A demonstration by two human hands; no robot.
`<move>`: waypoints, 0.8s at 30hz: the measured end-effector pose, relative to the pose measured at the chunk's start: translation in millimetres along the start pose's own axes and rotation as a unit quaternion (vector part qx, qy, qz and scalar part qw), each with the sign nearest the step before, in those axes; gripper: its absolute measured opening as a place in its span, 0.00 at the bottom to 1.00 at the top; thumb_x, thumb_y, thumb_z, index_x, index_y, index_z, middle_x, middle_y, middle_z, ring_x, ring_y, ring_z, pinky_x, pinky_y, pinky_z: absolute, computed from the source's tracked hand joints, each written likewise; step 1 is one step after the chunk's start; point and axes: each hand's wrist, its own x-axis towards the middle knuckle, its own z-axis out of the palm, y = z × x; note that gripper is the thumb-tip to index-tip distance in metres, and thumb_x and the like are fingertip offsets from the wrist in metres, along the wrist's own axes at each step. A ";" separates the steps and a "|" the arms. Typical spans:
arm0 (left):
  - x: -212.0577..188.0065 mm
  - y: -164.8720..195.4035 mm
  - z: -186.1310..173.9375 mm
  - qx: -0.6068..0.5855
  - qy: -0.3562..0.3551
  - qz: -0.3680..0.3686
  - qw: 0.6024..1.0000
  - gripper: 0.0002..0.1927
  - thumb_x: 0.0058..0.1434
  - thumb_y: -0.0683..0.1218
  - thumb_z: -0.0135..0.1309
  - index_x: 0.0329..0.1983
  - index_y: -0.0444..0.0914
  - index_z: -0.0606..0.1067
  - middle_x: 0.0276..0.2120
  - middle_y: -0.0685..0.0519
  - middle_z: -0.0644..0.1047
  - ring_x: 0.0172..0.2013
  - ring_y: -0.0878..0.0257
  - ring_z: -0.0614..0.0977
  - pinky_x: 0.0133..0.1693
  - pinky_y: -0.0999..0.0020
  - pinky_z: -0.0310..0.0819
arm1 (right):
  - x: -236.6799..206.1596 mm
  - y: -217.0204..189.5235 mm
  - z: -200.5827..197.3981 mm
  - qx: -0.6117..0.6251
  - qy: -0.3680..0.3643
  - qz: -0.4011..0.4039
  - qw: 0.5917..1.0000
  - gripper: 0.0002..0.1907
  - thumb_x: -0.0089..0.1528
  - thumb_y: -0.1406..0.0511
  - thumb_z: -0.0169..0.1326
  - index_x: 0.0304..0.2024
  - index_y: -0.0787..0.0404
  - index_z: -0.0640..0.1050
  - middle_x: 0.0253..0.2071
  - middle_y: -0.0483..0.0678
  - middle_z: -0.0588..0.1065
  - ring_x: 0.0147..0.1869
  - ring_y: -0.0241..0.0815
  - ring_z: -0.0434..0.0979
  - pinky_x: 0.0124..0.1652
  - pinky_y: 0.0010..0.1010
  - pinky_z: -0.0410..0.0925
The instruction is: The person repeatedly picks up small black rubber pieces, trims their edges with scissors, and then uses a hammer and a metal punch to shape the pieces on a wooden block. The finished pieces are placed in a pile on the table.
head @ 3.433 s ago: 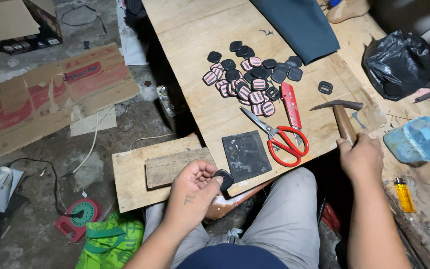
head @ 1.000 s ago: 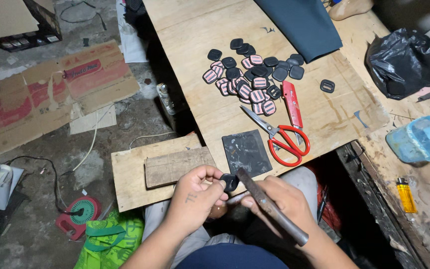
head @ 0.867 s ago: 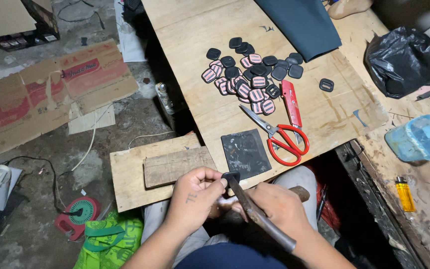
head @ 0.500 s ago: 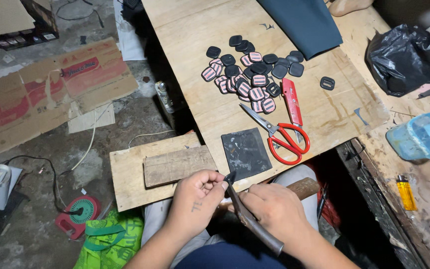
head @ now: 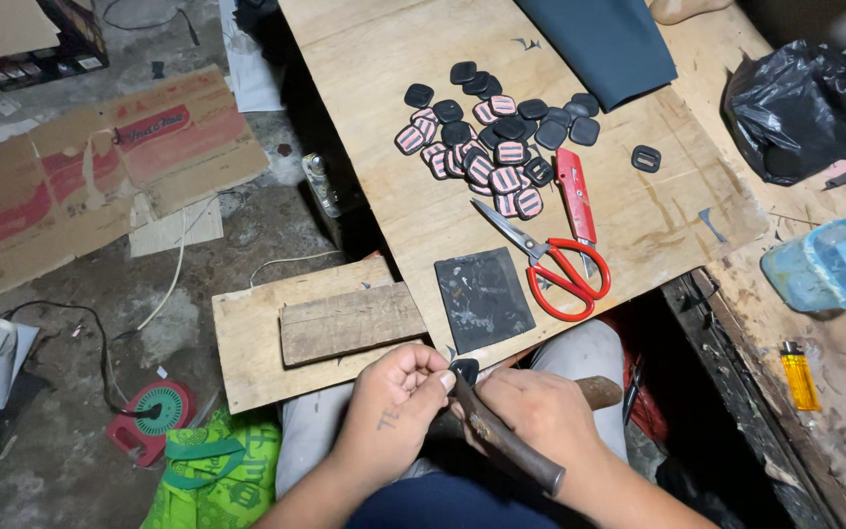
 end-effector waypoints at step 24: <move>4.1 -3.8 -23.3 0.019 0.041 -0.035 0.998 0.06 0.61 0.35 0.53 0.42 0.32 0.72 0.30 0.55 0.75 0.30 0.71 0.79 0.34 0.76 0.75 | 3.2 6.7 11.0 0.024 -0.061 -0.029 0.997 0.09 0.57 0.63 0.56 0.33 0.61 0.73 0.28 0.51 0.71 0.32 0.54 0.75 0.31 0.43 0.67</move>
